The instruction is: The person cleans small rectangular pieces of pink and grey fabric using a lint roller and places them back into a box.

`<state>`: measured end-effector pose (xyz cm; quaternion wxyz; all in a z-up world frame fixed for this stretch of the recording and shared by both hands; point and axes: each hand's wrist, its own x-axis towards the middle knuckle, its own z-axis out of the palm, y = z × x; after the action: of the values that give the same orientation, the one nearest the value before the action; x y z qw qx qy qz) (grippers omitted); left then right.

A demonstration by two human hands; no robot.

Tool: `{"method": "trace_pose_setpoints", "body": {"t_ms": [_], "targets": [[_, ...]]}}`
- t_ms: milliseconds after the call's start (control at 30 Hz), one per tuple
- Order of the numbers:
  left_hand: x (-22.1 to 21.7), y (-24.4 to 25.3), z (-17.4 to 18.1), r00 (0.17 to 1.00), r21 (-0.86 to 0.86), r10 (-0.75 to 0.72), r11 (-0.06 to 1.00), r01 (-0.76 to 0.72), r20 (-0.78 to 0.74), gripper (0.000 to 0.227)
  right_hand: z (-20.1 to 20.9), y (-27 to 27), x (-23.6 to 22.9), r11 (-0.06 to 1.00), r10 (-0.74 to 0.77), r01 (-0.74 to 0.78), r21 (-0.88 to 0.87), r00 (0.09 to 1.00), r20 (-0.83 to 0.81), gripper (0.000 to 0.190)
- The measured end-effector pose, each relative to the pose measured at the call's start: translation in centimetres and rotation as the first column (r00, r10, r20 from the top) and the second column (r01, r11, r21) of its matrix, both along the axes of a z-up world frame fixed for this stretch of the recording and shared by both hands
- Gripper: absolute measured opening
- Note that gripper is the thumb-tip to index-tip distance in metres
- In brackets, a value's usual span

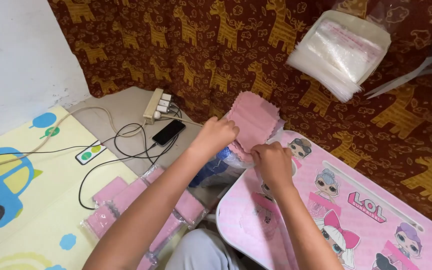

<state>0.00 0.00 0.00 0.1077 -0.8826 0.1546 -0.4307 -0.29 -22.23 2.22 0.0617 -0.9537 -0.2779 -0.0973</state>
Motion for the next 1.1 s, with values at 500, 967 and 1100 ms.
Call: {"method": "trace_pose_setpoints", "body": {"t_ms": [500,967,1100], "targets": [[-4.9,-5.5,13.3,0.955,-0.375,-0.284,0.879,0.295,0.086,0.009,8.5,-6.8,-1.7,0.68,0.019,-0.227,0.698,0.956,0.292,0.018],[-17.6,-20.8,21.1,0.418,-0.984,-0.898,-0.07,0.164,0.134,0.017,17.1,-24.9,-18.1,0.548,-0.167,0.048,0.835,0.985,0.053,0.023],[-14.0,-25.1,14.5,0.51,-0.987,-0.859,0.04,0.157,0.046,0.015,9.8,-28.3,-14.1,0.505,-0.148,0.235,0.83,0.972,-0.185,0.019]]}}
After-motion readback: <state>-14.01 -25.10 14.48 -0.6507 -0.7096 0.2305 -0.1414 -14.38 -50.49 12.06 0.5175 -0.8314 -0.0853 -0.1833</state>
